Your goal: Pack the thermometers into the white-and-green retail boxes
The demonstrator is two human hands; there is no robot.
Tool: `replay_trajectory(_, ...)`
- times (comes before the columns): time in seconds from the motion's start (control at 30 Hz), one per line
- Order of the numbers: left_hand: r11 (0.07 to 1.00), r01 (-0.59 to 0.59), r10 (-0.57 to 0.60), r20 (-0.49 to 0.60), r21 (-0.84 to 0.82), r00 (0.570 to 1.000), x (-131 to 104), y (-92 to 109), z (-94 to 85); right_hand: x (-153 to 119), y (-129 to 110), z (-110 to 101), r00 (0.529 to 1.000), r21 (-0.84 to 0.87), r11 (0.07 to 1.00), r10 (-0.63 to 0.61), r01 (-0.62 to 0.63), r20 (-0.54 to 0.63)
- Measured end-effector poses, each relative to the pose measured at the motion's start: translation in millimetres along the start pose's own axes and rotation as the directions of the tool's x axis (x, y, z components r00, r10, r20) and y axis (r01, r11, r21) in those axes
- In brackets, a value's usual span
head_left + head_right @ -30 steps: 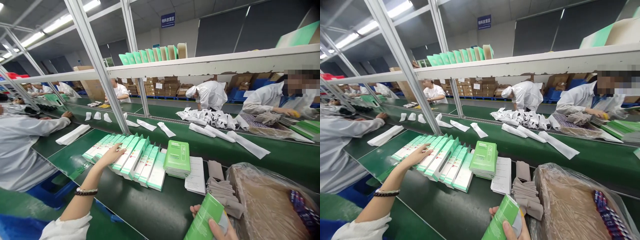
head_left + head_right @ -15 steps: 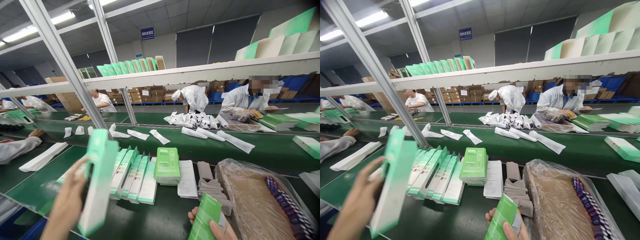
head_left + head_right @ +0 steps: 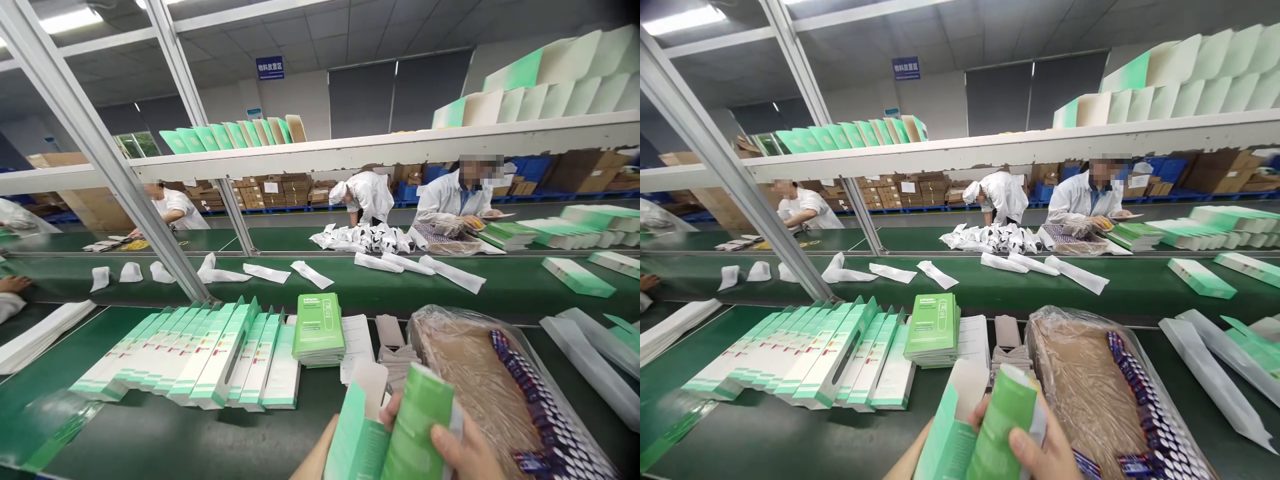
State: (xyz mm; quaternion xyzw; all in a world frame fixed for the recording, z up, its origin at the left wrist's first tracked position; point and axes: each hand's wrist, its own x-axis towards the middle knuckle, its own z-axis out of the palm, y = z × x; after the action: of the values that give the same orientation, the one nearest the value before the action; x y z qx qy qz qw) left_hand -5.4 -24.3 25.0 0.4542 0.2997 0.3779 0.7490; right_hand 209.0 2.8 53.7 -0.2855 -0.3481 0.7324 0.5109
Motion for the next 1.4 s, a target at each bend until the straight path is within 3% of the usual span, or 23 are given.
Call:
replay_trajectory(0.13,0.998,-0.056,0.057,0.035,-0.025,0.998,-2,2,8.9,27,-44,1,0.99,-0.068,0.988,-0.142,0.142,-0.004)
replay_trajectory(0.27,0.997,-0.056,0.063,0.13,-0.058,0.989,-3,7,18.8,53,-64,3,0.993,-0.128,0.986,-0.096,0.103,0.062)
replay_trajectory(0.37,0.992,-0.114,0.122,0.15,-0.06,0.981,-1,8,25.5,58,-58,9,0.993,-0.179,0.98,-0.07,0.086,0.095)
replay_trajectory(0.53,0.99,-0.141,0.14,-0.014,-0.02,0.99,3,-8,24.4,49,-38,14,0.959,-0.347,0.9,-0.204,0.264,0.199)
replay_trajectory(0.63,0.99,-0.114,0.111,-0.045,-0.083,0.993,3,-16,18.3,45,-29,13,0.958,-0.448,0.846,-0.25,0.288,0.142)
replay_trajectory(0.77,0.994,-0.068,0.07,0.019,-0.085,0.997,4,-20,11.7,40,-16,10,0.98,-0.579,0.793,-0.117,0.189,0.161)
replay_trajectory(0.9,0.991,-0.135,0.135,0.014,-0.015,0.991,8,-18,5.9,35,-12,9,0.966,-0.624,0.748,-0.09,0.226,0.241)
replay_trajectory(1.03,0.945,-0.24,0.265,-0.091,0.22,0.96,14,-12,-1.3,36,-24,12,0.924,-0.718,0.593,-0.135,0.365,0.359)
replay_trajectory(1.13,0.899,-0.263,0.336,-0.167,0.351,0.927,18,-11,-8.3,39,-30,15,0.833,-0.744,0.38,-0.17,0.549,0.527)
replay_trajectory(1.23,0.868,-0.221,0.353,-0.239,0.445,0.904,20,-17,-14.7,39,-28,17,0.757,-0.724,0.229,-0.113,0.65,0.644)
replay_trajectory(1.4,0.851,-0.173,0.344,-0.277,0.496,0.897,17,-26,-17.3,32,-29,21,0.73,-0.731,-0.001,-0.047,0.683,0.682)
